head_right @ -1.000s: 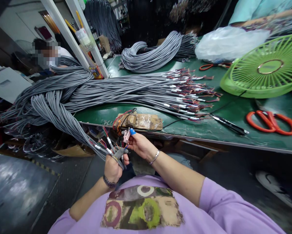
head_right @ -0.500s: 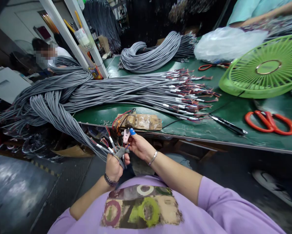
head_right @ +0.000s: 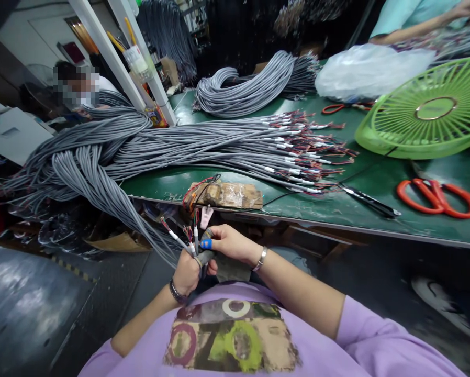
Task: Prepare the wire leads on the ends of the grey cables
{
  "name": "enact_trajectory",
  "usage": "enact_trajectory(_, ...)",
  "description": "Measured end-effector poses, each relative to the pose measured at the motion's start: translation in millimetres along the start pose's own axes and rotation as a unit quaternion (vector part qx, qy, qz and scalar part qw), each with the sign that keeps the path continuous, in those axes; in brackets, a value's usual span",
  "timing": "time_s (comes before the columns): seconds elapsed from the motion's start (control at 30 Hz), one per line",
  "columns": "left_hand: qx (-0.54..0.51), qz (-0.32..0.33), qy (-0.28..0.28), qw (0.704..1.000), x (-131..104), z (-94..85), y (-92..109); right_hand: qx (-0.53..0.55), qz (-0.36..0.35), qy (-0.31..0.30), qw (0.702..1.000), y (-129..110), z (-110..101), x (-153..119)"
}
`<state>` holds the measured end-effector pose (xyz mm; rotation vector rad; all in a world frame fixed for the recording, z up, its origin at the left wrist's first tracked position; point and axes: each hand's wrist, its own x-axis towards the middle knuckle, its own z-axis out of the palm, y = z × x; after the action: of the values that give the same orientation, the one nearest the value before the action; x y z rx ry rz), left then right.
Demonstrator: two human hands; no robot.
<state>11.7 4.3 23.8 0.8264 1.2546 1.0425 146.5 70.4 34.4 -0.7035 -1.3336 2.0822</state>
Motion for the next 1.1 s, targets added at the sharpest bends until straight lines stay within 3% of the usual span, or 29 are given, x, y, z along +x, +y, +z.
enact_trajectory(0.23, -0.089, 0.063, 0.063, 0.992, 1, 1.0, 3, 0.000, 0.024, 0.050, 0.998, -2, -8, -7)
enact_trajectory(0.37, -0.072, 0.060, 0.036, 0.995, 1, 0.9, 2, 0.028, -0.031, 0.034, 0.999, 3, 2, -9)
enact_trajectory(0.53, -0.014, 0.069, 0.005, 0.997, 0, -1.4, -3, 0.018, -0.029, 0.006, 0.999, 1, 10, -6)
enact_trajectory(0.63, -0.026, 0.091, 0.041, 0.995, 2, -2.5, -6, -0.002, -0.032, 0.033, 0.999, 0, 8, -3)
enact_trajectory(0.77, -0.074, 0.074, 0.088, 0.991, 4, -1.5, -5, -0.031, -0.048, 0.084, 0.995, 4, 2, 0)
enact_trajectory(0.9, -0.111, 0.065, 0.101, 0.986, 4, -0.2, -1, -0.044, -0.044, 0.117, 0.991, 4, 1, -1)
enact_trajectory(1.0, -0.129, 0.069, 0.097, 0.985, 3, -1.2, 2, -0.007, -0.024, 0.117, 0.993, 4, -4, -1)
enact_trajectory(1.1, -0.140, 0.065, 0.088, 0.984, 0, -1.8, 7, 0.114, 0.006, 0.131, 0.985, 7, -13, 4)
